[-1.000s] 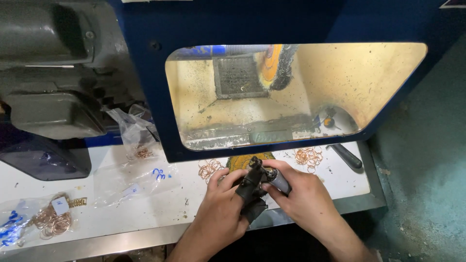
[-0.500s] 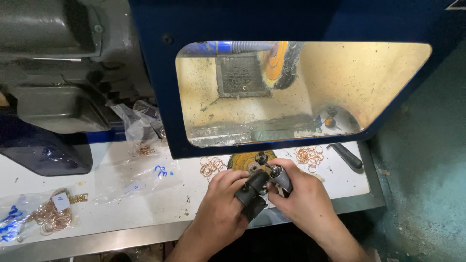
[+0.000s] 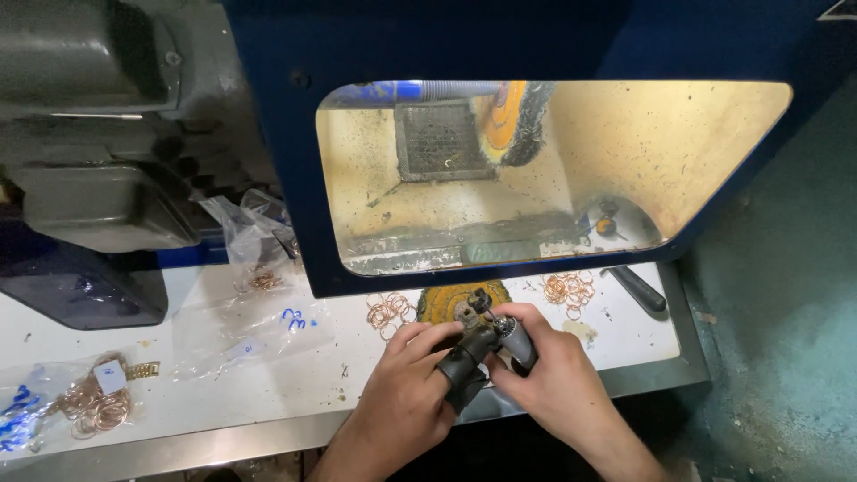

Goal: Polishing small jewelry components using a bench-mounted polishing wheel and a hand-held rotary tool inside a protective enclosure.

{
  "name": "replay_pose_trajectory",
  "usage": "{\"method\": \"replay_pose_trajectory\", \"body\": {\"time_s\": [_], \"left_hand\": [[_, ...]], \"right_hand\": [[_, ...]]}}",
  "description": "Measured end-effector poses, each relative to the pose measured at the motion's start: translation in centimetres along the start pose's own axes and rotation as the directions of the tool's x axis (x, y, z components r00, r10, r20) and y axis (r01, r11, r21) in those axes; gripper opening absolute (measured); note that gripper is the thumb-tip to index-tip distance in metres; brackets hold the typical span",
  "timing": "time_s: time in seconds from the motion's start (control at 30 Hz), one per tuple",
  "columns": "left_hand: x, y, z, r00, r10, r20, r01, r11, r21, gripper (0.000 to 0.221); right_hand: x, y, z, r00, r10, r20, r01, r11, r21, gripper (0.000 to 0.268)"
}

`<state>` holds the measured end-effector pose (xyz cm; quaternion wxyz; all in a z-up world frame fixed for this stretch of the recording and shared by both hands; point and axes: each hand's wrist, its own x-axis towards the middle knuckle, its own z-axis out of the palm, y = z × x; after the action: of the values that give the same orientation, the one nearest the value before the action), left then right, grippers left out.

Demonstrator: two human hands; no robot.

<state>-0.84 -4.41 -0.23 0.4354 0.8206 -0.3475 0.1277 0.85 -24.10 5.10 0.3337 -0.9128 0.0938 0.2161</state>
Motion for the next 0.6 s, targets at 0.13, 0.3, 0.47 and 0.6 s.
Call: {"method": "replay_pose_trajectory", "body": {"time_s": [0.13,0.3,0.47,0.6], "left_hand": [[0.2,0.2,-0.4,1.0,0.003,0.007,-0.003,1.0,-0.024,0.041],[-0.2,0.1,0.0,0.996,-0.078,-0.036,0.078,0.997,0.017,0.056],[0.0,0.4,0.1,0.991,-0.135,0.001,0.134,0.989,0.067,0.046],[0.5,0.9,0.5,0.981,-0.19,-0.047,0.196,0.967,0.162,0.035]], "right_hand": [[0.1,1.2,0.6,0.997,-0.06,-0.056,0.062,0.997,0.035,0.047],[-0.4,0.6,1.0,0.993,0.045,-0.113,-0.047,0.999,-0.017,0.045],[-0.4,1.7,0.8,0.998,0.0,-0.059,-0.007,0.993,-0.121,0.044],[-0.2,2.7,1.1,0.996,-0.071,-0.059,0.054,0.967,-0.25,0.048]]}}
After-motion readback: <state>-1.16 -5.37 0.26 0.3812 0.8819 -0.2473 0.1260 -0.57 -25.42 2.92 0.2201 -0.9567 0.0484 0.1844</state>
